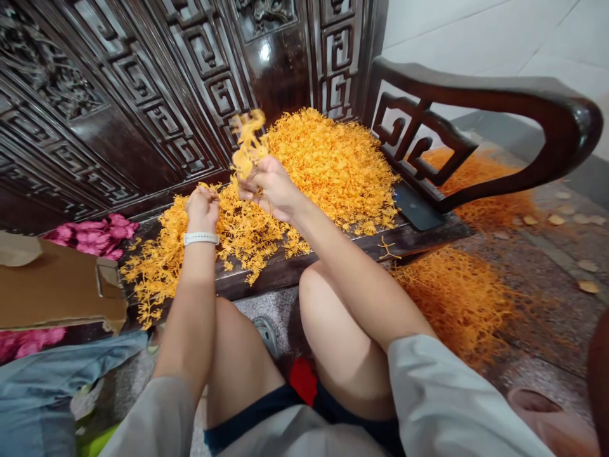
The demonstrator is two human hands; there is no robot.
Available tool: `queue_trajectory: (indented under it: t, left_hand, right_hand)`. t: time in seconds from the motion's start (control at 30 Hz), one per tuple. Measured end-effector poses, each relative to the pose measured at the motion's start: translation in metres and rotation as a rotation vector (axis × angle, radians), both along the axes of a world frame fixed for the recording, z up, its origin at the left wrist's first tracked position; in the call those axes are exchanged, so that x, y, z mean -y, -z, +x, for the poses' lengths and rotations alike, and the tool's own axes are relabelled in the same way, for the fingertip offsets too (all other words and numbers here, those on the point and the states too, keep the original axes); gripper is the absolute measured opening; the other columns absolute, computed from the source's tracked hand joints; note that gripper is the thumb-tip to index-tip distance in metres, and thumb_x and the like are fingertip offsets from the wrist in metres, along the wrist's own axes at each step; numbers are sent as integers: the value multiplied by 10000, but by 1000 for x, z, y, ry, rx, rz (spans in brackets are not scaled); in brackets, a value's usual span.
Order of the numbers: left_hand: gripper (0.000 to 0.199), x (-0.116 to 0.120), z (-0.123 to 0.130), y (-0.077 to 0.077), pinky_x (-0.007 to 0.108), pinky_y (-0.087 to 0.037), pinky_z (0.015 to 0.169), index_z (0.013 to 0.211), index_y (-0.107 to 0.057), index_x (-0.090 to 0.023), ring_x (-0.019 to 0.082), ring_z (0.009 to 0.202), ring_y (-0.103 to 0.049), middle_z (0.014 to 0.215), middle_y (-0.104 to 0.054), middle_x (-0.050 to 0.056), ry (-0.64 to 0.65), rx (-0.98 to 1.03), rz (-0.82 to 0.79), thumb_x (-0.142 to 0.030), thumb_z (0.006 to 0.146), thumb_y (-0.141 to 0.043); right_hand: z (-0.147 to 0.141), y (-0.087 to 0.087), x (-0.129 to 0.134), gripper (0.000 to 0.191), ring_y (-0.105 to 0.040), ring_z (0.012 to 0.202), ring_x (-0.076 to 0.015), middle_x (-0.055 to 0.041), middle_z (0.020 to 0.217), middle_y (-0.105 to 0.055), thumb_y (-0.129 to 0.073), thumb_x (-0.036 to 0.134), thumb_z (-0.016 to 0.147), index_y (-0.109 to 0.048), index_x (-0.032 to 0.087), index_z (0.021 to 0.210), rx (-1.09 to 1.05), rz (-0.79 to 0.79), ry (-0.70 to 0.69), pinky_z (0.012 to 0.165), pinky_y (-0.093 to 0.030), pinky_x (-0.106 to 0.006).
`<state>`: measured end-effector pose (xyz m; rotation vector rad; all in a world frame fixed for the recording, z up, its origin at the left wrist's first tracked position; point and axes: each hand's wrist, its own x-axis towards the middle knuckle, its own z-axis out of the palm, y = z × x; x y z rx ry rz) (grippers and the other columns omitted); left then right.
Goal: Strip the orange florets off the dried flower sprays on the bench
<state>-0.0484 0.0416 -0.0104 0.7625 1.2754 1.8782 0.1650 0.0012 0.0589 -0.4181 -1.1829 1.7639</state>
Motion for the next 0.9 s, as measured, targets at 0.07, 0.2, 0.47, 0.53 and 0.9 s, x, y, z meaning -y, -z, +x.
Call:
queue_trajectory:
  t: [0.07, 0.2, 0.47, 0.53, 0.9]
  left_hand:
    - [376, 6, -12, 0, 273, -446, 703, 637, -493, -186, 50, 638, -524, 648, -494, -52, -42, 60, -38, 53, 894, -629]
    - [70, 18, 7, -2, 311, -529, 718, 916, -764, -220, 109, 707, -650, 865, -725, 11, 42, -50, -3, -176, 877, -803]
    - [248, 13, 52, -4, 407, -483, 1164, 1074, -835, -261, 255, 1451, -571, 1330, -760, 77, 280, -352, 167, -149, 857, -792]
    - [151, 19, 52, -8, 401, -522, 1105, 1066, -838, -261, 265, 1402, -605, 1331, -756, 84, 303, -296, 135, -302, 939, -768]
    - [309, 19, 54, -6, 308, -492, 672, 707, -721, -216, 166, 674, -622, 661, -640, 19, 160, -312, 127, -426, 852, -895]
  right_hand:
    - [8, -3, 1, 247, -324, 587, -77, 64, 682, -372, -656, 208, 1017, -462, 223, 864, -1, 10, 51, 569, -366, -232]
    - [7, 4, -5, 258, -348, 565, -72, 56, 674, -453, -656, 295, 1044, -464, 223, 887, 69, -36, 16, 523, -325, -218]
    - [-2, 12, -11, 229, -316, 524, -44, 49, 740, -535, -564, 287, 1094, -440, 222, 914, 89, -62, 22, 489, -243, -207]
    - [-1, 13, -14, 213, -308, 518, -43, 46, 765, -557, -550, 276, 1097, -436, 224, 925, 108, -72, 65, 484, -233, -212]
    - [-8, 20, -15, 243, -222, 490, -49, 67, 644, -455, -615, 320, 1070, -487, 210, 895, 152, 11, 56, 476, -140, -243]
